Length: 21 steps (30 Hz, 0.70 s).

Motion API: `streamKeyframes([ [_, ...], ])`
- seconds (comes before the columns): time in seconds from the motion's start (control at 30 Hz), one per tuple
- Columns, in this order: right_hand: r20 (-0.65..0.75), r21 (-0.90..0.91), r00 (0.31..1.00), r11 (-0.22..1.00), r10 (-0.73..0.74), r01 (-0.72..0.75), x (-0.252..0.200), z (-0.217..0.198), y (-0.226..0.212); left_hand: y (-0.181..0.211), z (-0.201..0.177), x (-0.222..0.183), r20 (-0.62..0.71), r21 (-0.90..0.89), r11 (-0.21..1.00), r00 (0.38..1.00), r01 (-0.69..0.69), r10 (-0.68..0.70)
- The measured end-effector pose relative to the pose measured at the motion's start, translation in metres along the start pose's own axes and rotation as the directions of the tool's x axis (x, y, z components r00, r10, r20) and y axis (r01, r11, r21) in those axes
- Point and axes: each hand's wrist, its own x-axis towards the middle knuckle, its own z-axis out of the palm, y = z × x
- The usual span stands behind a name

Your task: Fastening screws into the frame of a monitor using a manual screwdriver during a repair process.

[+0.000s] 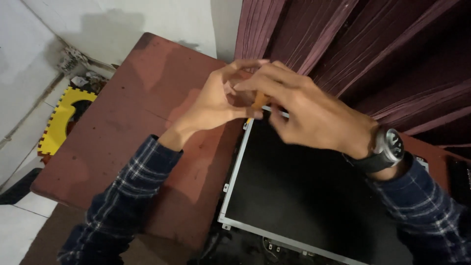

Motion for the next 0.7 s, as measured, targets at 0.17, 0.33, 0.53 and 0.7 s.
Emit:
streamKeyframes([
  [0.17, -0.045, -0.116, 0.994, 0.987, 0.102, -0.107, -0.003, 0.009, 0.003, 0.01, -0.005, 0.0, 0.07, 0.363, 0.932, 0.997, 0.016, -0.045],
  [0.33, 0.087, 0.066, 0.976, 0.976, 0.201, -0.207, -0.009, 0.0, 0.005, 0.001, -0.011, -0.007, 0.157, 0.73, 0.663, 0.904, 0.166, -0.399],
  [0.53, -0.015, 0.092, 0.992, 0.988, 0.123, -0.121, -0.028, 0.004, 0.016, -0.015, -0.003, -0.008, 0.107, 0.705, 0.698, 0.954, 0.126, -0.281],
  [0.7, -0.125, 0.056, 0.981, 0.989, 0.146, -0.14, -0.056, 0.003, 0.018, -0.014, 0.012, -0.007, 0.092, 0.851, 0.521, 0.963, 0.056, -0.254],
])
